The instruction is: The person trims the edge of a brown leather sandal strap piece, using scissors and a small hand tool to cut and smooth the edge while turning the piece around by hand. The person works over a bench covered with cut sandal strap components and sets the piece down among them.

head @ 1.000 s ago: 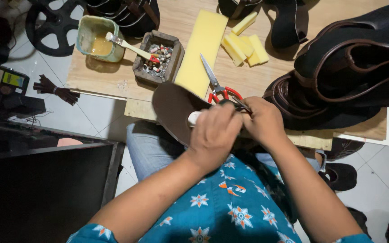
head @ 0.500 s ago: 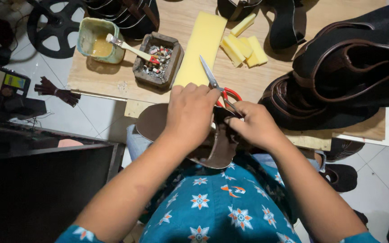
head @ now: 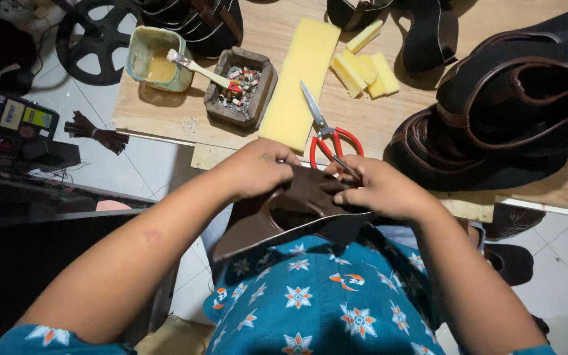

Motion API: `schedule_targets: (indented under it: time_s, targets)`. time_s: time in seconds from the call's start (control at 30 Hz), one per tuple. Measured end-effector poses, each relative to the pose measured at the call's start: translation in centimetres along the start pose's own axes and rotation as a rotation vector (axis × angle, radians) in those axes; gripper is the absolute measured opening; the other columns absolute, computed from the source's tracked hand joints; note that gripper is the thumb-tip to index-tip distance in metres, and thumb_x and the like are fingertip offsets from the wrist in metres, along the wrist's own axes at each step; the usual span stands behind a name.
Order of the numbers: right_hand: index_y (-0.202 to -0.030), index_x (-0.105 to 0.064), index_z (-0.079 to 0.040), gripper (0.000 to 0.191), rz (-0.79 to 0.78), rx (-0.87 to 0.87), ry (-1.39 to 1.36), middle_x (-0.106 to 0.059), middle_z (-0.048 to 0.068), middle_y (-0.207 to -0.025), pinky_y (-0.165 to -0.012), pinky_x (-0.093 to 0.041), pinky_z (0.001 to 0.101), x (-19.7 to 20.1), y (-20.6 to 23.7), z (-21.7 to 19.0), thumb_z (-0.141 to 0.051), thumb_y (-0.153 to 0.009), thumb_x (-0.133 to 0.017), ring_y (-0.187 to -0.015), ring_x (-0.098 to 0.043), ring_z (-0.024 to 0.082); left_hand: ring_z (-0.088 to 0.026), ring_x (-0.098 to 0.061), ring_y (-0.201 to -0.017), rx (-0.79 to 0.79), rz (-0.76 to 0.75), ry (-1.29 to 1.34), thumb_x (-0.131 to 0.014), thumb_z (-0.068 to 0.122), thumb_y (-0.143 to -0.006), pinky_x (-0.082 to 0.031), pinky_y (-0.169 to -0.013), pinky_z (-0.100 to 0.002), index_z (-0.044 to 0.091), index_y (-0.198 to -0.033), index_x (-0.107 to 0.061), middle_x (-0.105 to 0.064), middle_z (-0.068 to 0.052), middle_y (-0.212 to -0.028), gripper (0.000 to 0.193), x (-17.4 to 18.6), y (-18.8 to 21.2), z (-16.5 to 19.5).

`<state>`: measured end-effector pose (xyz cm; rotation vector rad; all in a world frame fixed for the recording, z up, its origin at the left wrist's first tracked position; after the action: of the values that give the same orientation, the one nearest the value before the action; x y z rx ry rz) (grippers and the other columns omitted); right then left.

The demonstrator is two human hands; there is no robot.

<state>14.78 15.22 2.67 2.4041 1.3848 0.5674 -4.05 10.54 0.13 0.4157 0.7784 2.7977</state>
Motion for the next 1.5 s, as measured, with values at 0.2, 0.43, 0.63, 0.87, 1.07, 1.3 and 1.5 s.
schedule_targets:
  time_s: [0.2,0.43,0.63,0.87,1.07,1.3,1.5]
  targets:
    - [-0.119,-0.064,-0.005,0.040,-0.093,-0.010,0.042,-0.073,0.000,-0.097,-0.079,-0.055,0.0264,-0.8,0.6,0.9,-0.001,-0.080,-0.071,-0.089,-0.066,0.007,-0.034,-0.068,-0.100,-0.108,-0.055,-0.710,-0.072,0.013,-0.074,-0.053,-0.084,-0.045,0.014,-0.108,-0.074,-0.073,-0.014,-0.102,0.034,-2.3,3.0,3.0]
    - [-0.111,-0.066,-0.002,0.031,-0.106,-0.018,-0.043,-0.072,0.001,-0.092,-0.077,-0.054,0.0263,-1.4,1.2,1.1,-0.003,-0.081,-0.075,-0.086,-0.064,0.006,-0.033,-0.070,-0.097,-0.133,-0.060,-0.599,-0.078,0.023,-0.075,-0.054,-0.084,-0.045,0.012,-0.102,-0.075,-0.073,-0.015,-0.097,0.029,-3.7,3.6,3.9]
    - [-0.108,-0.065,-0.005,0.032,-0.068,0.026,0.027,-0.070,-0.001,-0.090,-0.077,-0.053,0.0237,-1.8,1.3,1.9,-0.005,-0.079,-0.078,-0.083,-0.061,0.005,-0.038,-0.067,-0.092,-0.221,0.076,-0.673,-0.075,0.028,-0.084,-0.050,-0.079,-0.051,0.011,-0.095,-0.076,-0.072,-0.015,-0.089,0.021,-4.0,4.1,4.4]
    - [-0.103,-0.067,-0.003,0.027,0.426,0.103,0.105,-0.068,0.001,-0.084,-0.071,-0.051,0.0243,1.2,1.5,2.3,-0.011,-0.081,-0.081,-0.076,-0.058,0.007,-0.035,-0.066,-0.095,-0.771,0.725,-0.736,-0.071,0.017,-0.089,-0.048,-0.085,-0.052,0.004,-0.110,-0.071,-0.071,-0.013,-0.093,0.025,-1.1,11.8,12.8]
    - [-0.107,-0.065,-0.003,0.030,0.726,0.121,-0.081,-0.068,0.002,-0.086,-0.067,-0.052,0.0275,1.9,1.3,3.6,-0.013,-0.083,-0.080,-0.074,-0.061,0.009,-0.034,-0.068,-0.100,-0.680,0.480,-0.222,-0.068,0.012,-0.094,-0.054,-0.087,-0.042,-0.002,-0.119,-0.065,-0.070,-0.017,-0.106,0.029,-3.5,10.6,10.8]
    - [-0.109,-0.066,-0.001,0.031,0.685,0.268,0.141,-0.068,0.005,-0.097,-0.078,-0.054,0.0271,-0.8,0.8,3.5,-0.011,-0.082,-0.079,-0.087,-0.065,0.009,-0.015,-0.072,-0.085,-0.340,0.369,0.253,-0.076,0.019,-0.087,-0.058,-0.074,-0.030,-0.006,-0.107,-0.063,-0.073,-0.012,-0.094,0.034,-5.9,-0.4,1.2]
    - [-0.112,-0.067,-0.004,0.036,0.550,0.114,-0.061,-0.069,0.003,-0.091,-0.075,-0.054,0.0271,-0.6,0.5,4.6,-0.020,-0.082,-0.080,-0.082,-0.063,0.009,-0.014,-0.066,-0.070,-0.322,0.434,0.172,-0.066,0.015,-0.092,-0.053,-0.065,-0.031,0.000,-0.098,-0.069,-0.072,-0.008,-0.078,0.016,-6.0,-1.6,-1.1]
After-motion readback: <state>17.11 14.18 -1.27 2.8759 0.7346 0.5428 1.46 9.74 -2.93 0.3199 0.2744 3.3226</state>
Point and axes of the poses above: each hand's wrist, its own y-axis away from the middle knuckle, its own x-axis out of the back of the hand, z = x × y, the point moved 7 cm from there along -y, towards the middle knuckle
